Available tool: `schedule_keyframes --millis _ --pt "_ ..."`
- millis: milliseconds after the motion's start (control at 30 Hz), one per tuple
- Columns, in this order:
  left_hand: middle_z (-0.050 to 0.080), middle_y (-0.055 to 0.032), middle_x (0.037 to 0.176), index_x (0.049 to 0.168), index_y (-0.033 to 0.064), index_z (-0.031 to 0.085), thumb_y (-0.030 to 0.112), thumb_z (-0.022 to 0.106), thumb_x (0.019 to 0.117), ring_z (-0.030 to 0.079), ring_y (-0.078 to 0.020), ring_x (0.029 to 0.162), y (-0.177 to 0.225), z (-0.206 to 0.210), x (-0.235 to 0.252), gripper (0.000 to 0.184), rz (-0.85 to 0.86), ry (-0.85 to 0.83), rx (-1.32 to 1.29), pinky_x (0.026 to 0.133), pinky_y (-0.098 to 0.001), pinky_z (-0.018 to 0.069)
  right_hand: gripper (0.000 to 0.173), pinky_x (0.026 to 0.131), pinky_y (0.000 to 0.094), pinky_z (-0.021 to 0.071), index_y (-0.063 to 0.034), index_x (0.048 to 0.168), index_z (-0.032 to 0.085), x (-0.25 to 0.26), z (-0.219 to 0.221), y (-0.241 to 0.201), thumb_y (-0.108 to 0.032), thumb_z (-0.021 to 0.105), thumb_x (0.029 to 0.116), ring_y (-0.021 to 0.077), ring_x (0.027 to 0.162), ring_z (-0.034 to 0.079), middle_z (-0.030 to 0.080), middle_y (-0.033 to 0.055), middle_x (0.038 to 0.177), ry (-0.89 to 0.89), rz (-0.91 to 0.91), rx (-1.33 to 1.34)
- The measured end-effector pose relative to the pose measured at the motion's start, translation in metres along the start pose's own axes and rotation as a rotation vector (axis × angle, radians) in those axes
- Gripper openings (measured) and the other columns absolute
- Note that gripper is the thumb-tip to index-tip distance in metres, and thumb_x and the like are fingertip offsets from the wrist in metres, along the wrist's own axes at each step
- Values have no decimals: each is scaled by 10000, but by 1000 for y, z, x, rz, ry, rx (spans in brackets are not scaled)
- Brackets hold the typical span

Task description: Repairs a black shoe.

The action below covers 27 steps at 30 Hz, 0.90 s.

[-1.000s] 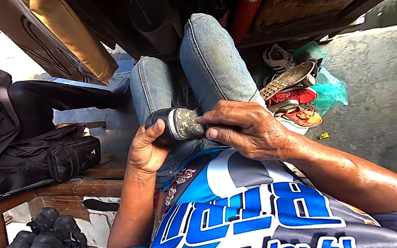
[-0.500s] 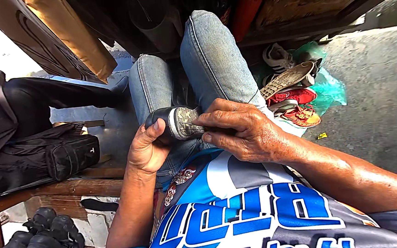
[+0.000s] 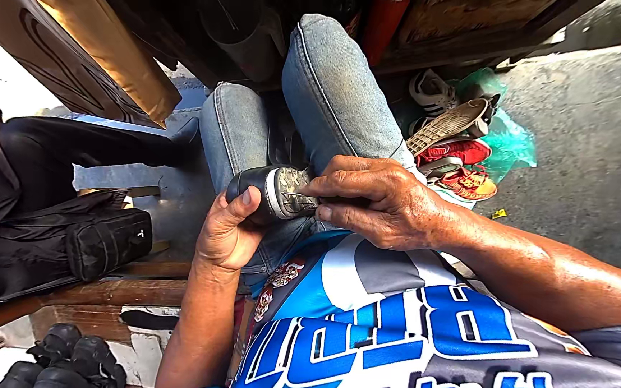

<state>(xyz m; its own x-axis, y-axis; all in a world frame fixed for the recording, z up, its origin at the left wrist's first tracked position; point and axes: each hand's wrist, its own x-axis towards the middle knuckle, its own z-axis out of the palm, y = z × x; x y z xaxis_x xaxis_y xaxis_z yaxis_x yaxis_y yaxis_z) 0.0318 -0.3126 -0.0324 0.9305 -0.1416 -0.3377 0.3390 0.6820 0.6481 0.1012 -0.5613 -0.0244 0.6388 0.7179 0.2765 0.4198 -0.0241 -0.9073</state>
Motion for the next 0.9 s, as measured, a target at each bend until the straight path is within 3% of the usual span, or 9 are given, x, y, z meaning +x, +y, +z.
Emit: schedule_keyframes --millis 167,367,567,733,833,900 --pt "731 -50 1064 1159 111 677 184 814 867 714 -147 982 5 5 -1 331 7 -145 179 896 -355 601 215 684 180 533 -6 1069 764 1 -21 -7 -89 604 952 40 812 636 692 20 892 -82 -57 -66" --pt "728 -55 1029 1133 98 669 170 832 851 718 -143 947 3 24 2 334 22 -101 346 864 -336 614 219 568 192 459 -57 1018 779 6 -32 -22 -102 582 933 29 707 581 636 -25 804 -144 -41 -241" --pt "722 -60 1002 1119 83 659 139 802 871 717 -139 914 3 26 7 291 21 -104 389 838 -326 617 202 520 228 432 -71 968 770 13 -34 -24 -100 574 928 57 663 573 617 -15 776 -189 -47 -342" --pt "717 -58 990 1119 84 645 110 771 886 715 -135 901 2 25 9 266 27 -96 424 821 -317 616 223 472 312 374 -61 999 744 19 -34 -20 -96 531 941 149 600 551 581 38 749 -261 -113 -454" --pt "712 -57 991 1127 81 639 88 750 890 711 -133 900 -2 25 10 262 31 -97 456 821 -311 615 194 548 257 445 -101 980 735 23 -32 -19 -136 546 961 69 669 584 632 -16 787 -288 11 -365" --pt "710 -54 982 1115 80 637 75 746 886 709 -129 891 -4 25 11 254 34 -99 476 817 -305 616 150 545 215 444 -126 902 701 28 -30 -18 -149 566 961 8 640 559 621 -61 737 -300 97 -271"
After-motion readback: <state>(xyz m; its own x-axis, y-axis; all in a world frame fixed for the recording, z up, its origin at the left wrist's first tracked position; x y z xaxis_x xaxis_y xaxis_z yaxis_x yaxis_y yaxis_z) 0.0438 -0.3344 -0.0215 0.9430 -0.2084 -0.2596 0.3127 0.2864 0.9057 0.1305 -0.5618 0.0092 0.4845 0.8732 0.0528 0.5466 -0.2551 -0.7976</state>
